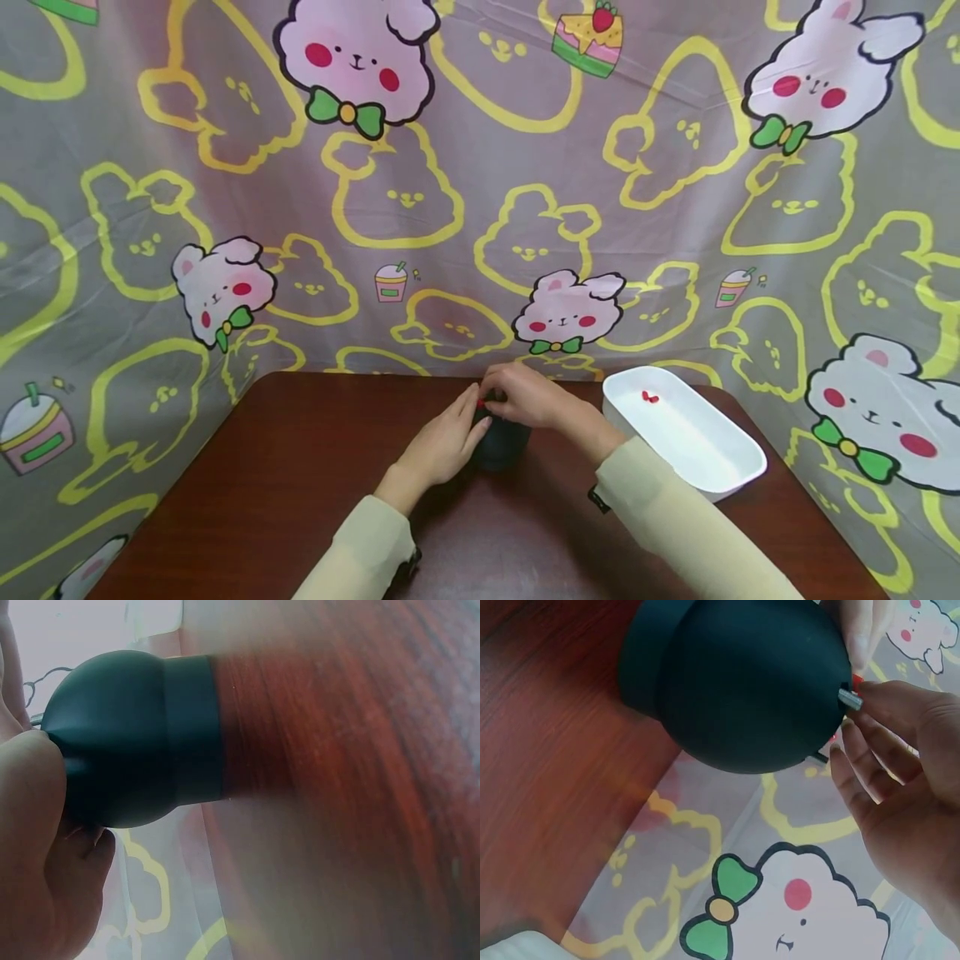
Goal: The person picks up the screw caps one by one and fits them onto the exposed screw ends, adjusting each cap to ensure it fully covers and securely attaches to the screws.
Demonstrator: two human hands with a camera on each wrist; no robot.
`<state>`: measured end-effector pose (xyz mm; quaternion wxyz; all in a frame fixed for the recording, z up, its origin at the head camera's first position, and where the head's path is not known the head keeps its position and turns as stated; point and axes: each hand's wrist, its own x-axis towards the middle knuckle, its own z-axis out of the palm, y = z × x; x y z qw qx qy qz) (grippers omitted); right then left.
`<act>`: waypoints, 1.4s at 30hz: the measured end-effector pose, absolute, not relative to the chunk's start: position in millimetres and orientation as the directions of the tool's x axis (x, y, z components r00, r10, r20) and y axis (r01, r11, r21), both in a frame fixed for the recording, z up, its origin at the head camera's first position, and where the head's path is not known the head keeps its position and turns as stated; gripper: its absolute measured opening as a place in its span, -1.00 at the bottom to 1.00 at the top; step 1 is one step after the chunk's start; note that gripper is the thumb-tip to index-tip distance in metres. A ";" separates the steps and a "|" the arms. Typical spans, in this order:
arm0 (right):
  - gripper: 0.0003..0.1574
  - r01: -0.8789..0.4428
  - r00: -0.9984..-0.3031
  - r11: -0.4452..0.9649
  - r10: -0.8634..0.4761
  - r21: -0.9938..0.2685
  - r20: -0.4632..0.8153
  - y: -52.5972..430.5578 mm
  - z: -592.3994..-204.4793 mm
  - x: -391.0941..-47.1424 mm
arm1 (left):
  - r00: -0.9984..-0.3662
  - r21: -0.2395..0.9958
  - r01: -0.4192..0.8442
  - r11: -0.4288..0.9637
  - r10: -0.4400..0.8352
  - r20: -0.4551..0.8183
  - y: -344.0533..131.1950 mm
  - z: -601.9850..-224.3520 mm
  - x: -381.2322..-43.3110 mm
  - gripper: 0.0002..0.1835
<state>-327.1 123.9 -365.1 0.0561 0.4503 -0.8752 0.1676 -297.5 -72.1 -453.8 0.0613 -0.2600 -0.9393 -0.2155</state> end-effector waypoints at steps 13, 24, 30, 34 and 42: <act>-0.90 -0.774 -0.631 0.575 -0.736 -0.264 0.246 147.3 -355.5 -327.9 | -0.844 0.352 0.535 0.768 0.470 0.259 -71.8 -453.7 -297.8 -0.20; -0.93 -0.777 -0.628 0.567 -0.733 -0.273 0.262 169.1 -351.9 -328.2 | -0.844 0.357 0.534 0.766 0.465 0.267 -71.2 -453.0 -295.8 -0.22; -0.90 -0.782 -0.623 0.568 -0.728 -0.257 0.288 182.4 -350.5 -332.1 | -0.846 0.356 0.532 0.768 0.462 0.267 -70.6 -452.3 -296.6 -0.22; -0.86 -0.769 -0.640 0.590 -0.714 -0.248 0.285 191.6 -349.0 -333.4 | -0.846 0.362 0.531 0.766 0.461 0.267 -70.7 -452.2 -297.2 -0.22; -0.86 -0.721 -0.693 0.641 -0.665 -0.262 0.278 215.0 -350.7 -343.1 | -0.854 0.350 0.520 0.779 0.460 0.243 -70.8 -451.7 -297.2 -0.20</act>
